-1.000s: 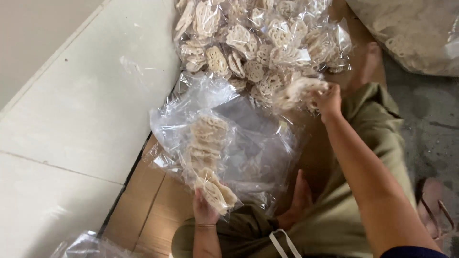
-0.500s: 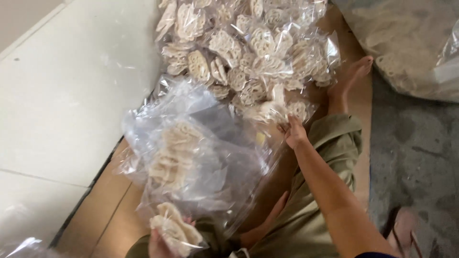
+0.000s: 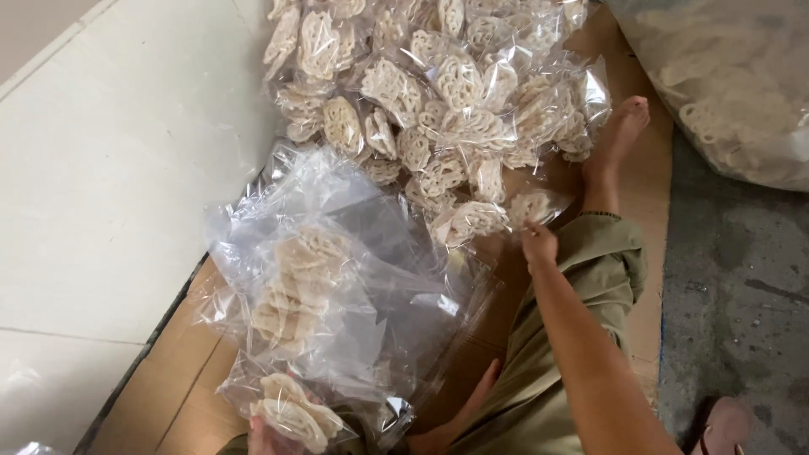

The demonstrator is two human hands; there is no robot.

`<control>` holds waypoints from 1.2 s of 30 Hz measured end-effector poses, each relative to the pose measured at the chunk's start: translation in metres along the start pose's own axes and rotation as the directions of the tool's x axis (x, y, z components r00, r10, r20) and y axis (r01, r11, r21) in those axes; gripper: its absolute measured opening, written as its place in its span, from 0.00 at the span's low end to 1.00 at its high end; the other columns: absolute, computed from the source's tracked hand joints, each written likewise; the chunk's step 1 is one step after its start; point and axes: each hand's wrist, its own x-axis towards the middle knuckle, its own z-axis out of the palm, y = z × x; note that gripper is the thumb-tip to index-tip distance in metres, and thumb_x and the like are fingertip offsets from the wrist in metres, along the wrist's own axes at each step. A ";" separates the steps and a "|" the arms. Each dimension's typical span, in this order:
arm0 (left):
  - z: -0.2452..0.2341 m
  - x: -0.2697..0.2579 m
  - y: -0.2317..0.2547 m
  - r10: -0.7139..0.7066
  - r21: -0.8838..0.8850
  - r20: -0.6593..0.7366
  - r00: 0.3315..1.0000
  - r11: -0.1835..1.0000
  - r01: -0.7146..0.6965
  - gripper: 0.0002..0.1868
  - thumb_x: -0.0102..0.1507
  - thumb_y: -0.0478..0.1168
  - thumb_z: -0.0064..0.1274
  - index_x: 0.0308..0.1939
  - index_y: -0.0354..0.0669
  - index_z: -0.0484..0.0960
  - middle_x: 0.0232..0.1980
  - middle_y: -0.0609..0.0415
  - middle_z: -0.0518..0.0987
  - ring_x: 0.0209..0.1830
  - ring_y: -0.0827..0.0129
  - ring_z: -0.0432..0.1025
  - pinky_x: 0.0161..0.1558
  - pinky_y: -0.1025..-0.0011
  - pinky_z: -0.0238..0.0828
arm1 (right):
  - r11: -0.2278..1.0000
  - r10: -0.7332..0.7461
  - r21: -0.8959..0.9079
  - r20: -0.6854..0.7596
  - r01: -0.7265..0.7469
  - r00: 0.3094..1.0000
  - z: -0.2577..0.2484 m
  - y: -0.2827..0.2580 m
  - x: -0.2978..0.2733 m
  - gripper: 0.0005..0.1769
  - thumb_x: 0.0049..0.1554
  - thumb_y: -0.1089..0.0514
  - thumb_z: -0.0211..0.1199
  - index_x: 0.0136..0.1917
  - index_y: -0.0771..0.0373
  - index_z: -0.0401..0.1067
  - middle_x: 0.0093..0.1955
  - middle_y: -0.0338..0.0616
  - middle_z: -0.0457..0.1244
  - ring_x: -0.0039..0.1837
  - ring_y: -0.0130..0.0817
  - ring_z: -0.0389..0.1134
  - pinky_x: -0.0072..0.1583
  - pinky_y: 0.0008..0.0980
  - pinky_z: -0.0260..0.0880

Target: The person sits on the floor and places white, lattice-patterned snacks into clear plastic bags. They arrange the snacks inside the bags and seal them, then set the filled bags aside.

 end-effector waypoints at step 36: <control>0.193 -0.110 -0.016 0.137 0.382 0.777 0.615 0.673 -0.633 0.16 0.52 0.42 0.73 0.41 0.42 0.88 0.41 0.55 0.86 0.43 0.67 0.82 0.49 0.68 0.83 | 0.678 -0.702 0.726 0.592 0.117 0.397 -0.080 -0.153 -0.322 0.35 0.58 0.41 0.63 0.73 0.55 0.58 0.66 0.52 0.60 0.60 0.46 0.69 0.53 0.44 0.81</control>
